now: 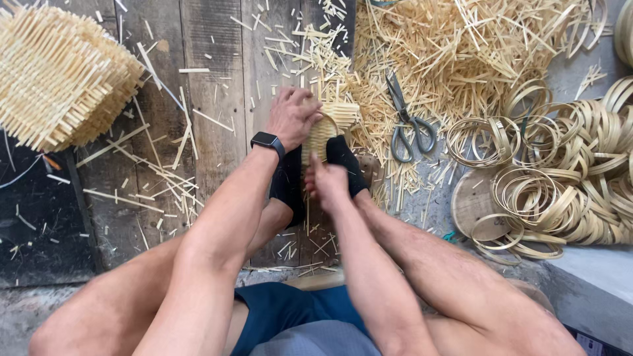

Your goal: The person makes bamboo baskets by weaving strips together, trimming the edges with shears, and assembling the components.

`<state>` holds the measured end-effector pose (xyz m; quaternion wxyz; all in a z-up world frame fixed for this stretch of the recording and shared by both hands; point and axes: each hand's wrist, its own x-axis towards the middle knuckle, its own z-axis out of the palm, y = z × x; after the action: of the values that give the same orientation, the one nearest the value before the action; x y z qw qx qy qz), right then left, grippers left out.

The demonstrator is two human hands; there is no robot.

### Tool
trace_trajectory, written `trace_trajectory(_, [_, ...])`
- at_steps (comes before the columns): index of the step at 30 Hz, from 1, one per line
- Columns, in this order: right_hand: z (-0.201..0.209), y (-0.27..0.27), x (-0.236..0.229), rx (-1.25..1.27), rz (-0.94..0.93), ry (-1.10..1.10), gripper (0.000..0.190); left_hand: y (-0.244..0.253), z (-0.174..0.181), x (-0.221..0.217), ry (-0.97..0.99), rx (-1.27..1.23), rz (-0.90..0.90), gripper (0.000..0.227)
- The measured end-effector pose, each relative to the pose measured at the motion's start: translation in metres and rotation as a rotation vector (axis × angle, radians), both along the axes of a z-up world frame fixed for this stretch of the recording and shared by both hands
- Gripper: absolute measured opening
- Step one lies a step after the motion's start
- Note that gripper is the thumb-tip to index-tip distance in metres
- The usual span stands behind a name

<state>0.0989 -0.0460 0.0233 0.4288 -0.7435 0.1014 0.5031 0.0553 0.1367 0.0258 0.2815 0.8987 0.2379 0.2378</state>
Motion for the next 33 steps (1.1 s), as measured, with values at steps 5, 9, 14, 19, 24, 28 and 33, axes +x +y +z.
trace_trajectory(5, [-0.066,-0.005,-0.029,0.155,-0.153,-0.204,0.038,-0.004,-0.024,0.009,0.072,-0.317,0.071,0.021])
trace_trajectory(9, [-0.056,-0.013,-0.030,0.204,0.006,-0.376,0.039,-0.004,-0.044,0.013,0.137,-0.483,0.126,0.023])
trace_trajectory(14, [0.004,0.004,0.008,-0.067,0.202,-0.478,0.046,0.013,-0.058,0.025,0.279,-0.835,0.224,0.030])
trace_trajectory(19, [0.003,0.044,0.088,0.145,0.124,-0.743,0.025,0.016,-0.064,0.023,0.094,-1.340,0.307,0.026])
trace_trajectory(24, [-0.013,0.049,0.100,0.035,0.106,-0.462,0.032,0.019,-0.079,0.025,0.038,-1.488,0.305,0.024])
trace_trajectory(28, [0.015,0.044,0.115,0.043,0.242,-0.527,0.027,0.018,-0.067,0.029,0.133,-1.328,0.336,0.024])
trace_trajectory(33, [0.130,-0.006,0.224,-0.111,0.703,-0.957,0.027,0.014,-0.012,0.006,0.227,-0.865,-0.021,0.042])
